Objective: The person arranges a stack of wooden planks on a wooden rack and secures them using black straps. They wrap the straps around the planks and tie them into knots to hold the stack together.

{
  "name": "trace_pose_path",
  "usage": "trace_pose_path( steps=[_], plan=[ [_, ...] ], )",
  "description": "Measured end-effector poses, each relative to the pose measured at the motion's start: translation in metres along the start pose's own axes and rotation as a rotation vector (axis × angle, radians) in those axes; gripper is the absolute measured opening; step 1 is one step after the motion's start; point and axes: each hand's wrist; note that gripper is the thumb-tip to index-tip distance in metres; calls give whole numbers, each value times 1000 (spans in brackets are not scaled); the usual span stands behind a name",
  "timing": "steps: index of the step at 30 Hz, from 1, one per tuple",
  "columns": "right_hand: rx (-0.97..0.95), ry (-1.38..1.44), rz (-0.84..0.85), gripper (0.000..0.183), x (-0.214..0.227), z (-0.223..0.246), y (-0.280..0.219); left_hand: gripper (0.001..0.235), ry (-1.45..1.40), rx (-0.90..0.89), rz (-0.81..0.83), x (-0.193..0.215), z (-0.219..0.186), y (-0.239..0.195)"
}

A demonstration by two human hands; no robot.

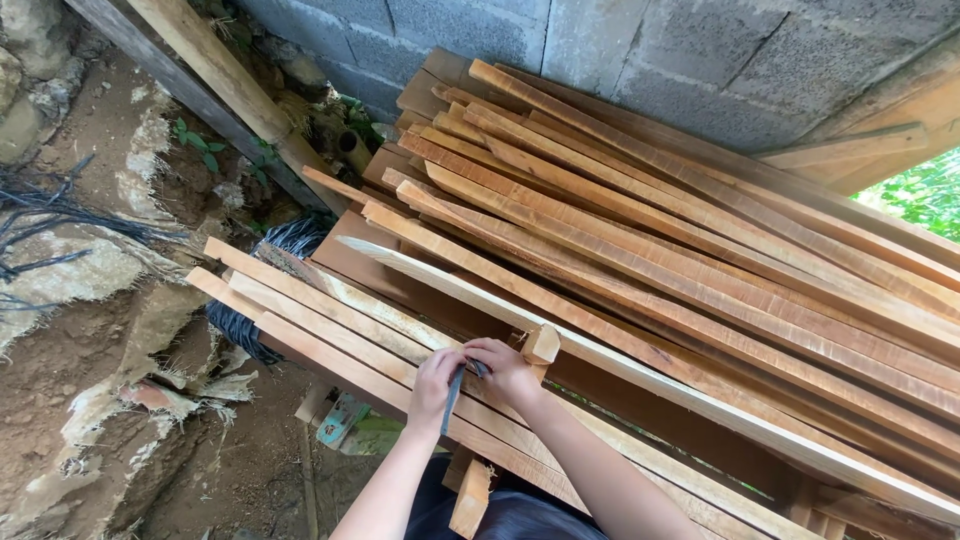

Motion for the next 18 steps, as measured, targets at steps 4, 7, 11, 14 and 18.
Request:
trace_pose_path(
  steps=[4, 7, 11, 14, 18],
  plan=[
    [-110, 120, 2, 38, -1, 8, 12, 21, -143, 107, -61, -4, 9, 4],
    [-273, 246, -42, 20, -11, 3, 17, 8, -303, 279, -123, -12, 15, 9],
    [-471, 323, -79, 17, -14, 9, 19, 19, -237, 698, -94, -21, 20, 17],
    [-559, 391, -106, 17, -13, 16, 25, 21, -262, 717, -120, -23, 20, 22],
    [-694, 494, -164, 12, -23, 6, 29, 28, -224, 691, -128, -28, 32, 27]
  ],
)
Point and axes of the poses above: each hand's wrist, its own y-axis towards the middle knuckle, its own x-axis out of the back of the hand, z = x × y, and after that the axes turned 14 degrees about -y, right-handed
